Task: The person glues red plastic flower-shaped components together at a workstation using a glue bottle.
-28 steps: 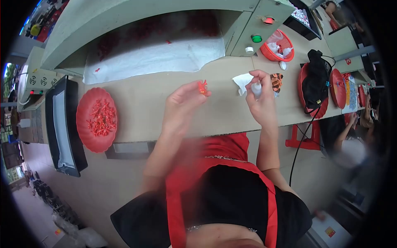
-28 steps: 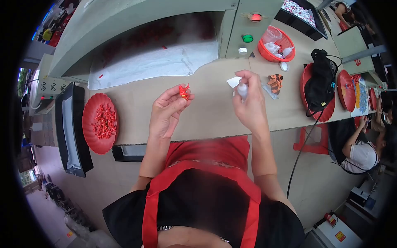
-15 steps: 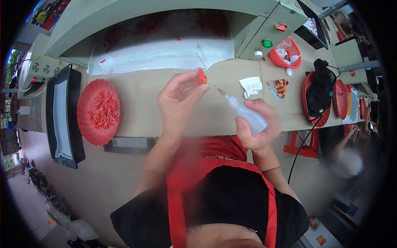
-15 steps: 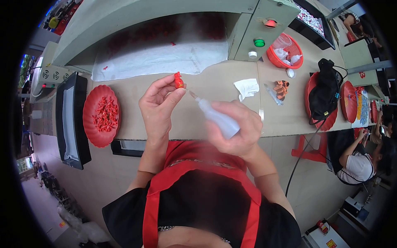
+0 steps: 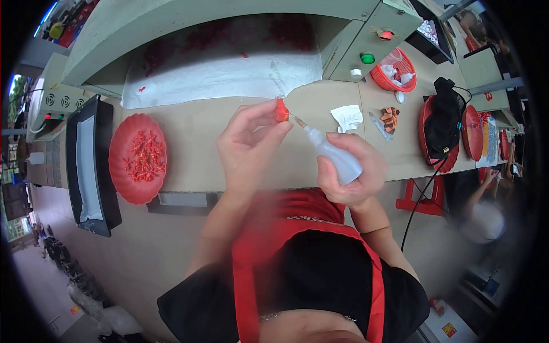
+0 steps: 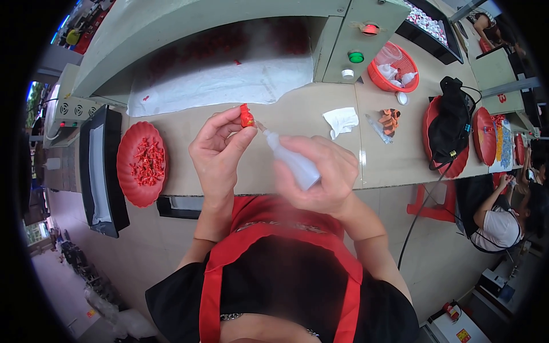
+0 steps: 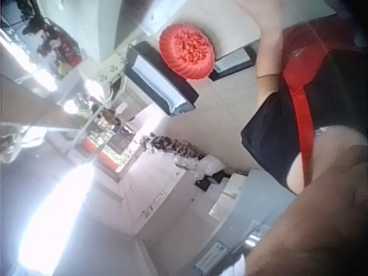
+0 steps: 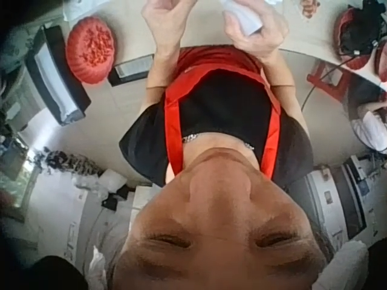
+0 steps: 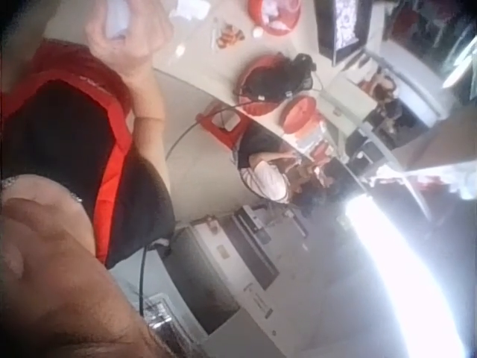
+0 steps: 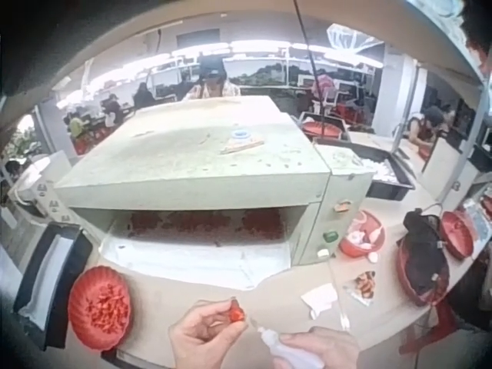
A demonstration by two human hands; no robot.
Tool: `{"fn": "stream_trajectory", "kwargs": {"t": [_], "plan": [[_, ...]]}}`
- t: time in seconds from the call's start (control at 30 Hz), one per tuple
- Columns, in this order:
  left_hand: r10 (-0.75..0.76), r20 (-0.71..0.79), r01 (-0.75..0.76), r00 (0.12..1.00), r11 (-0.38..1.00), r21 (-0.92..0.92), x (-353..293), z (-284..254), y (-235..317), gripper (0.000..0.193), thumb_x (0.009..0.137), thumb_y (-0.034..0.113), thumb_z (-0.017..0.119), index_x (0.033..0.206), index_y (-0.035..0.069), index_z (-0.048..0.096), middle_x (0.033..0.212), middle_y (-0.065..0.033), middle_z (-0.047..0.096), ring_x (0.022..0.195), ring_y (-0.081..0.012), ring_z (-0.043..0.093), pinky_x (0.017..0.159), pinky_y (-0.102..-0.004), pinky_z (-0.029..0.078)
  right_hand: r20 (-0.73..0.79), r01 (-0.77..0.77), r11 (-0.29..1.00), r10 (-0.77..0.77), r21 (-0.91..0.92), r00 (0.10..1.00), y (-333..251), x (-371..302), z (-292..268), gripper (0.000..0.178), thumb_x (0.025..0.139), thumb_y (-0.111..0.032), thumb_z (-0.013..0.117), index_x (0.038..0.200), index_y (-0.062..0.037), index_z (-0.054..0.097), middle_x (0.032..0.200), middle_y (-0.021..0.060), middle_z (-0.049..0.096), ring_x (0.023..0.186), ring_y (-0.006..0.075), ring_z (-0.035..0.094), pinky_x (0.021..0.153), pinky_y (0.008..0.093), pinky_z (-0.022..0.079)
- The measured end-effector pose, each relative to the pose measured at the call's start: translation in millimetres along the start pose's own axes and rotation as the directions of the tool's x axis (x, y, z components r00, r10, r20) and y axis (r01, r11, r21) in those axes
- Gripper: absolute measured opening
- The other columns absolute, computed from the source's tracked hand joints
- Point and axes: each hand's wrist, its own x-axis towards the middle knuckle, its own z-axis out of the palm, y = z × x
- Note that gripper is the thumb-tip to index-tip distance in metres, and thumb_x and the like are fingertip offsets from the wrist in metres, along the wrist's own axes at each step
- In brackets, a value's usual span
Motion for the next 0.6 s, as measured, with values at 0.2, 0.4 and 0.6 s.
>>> {"fn": "stream_trajectory", "kwargs": {"t": [0.2,0.4,0.6], "plan": [[0.015,0.016,-0.015,1.0,1.0,-0.002,0.1,0.0,-0.6,0.032,0.075,-0.012,0.063,0.106,-0.003,0.059,0.097,-0.0066,0.058,0.091,-0.014,0.059,0.079,-0.0275,0.053,0.006,-0.01,1.0,0.01,-0.002,1.0,-0.5,1.4,-1.4,0.034,0.068,0.0,0.066,0.099,0.0058,0.054,0.076,0.0142,0.062,0.059,0.0187,0.06,0.054,0.0251,0.047],[0.01,0.02,-0.009,1.0,1.0,-0.022,-1.0,-0.4,-0.4,0.031,0.076,-0.012,0.062,0.106,-0.004,0.059,0.098,-0.0071,0.057,0.091,-0.0143,0.059,0.079,-0.0274,0.053,-0.004,-0.012,1.0,0.012,0.004,1.0,0.4,2.2,0.6,0.034,0.067,-0.001,0.067,0.098,0.0049,0.055,0.078,0.0135,0.063,0.06,0.0195,0.062,0.054,0.0258,0.048],[0.008,0.015,-0.007,1.0,1.0,-0.026,-1.4,-0.8,-1.1,0.031,0.076,-0.012,0.062,0.106,-0.005,0.058,0.099,-0.0077,0.057,0.091,-0.0145,0.06,0.079,-0.0272,0.053,0.025,-0.018,1.0,0.019,-0.012,1.0,-1.8,2.2,-0.9,0.033,0.068,-0.001,0.067,0.098,0.0042,0.055,0.079,0.0139,0.064,0.061,0.0191,0.063,0.055,0.0258,0.048]]}}
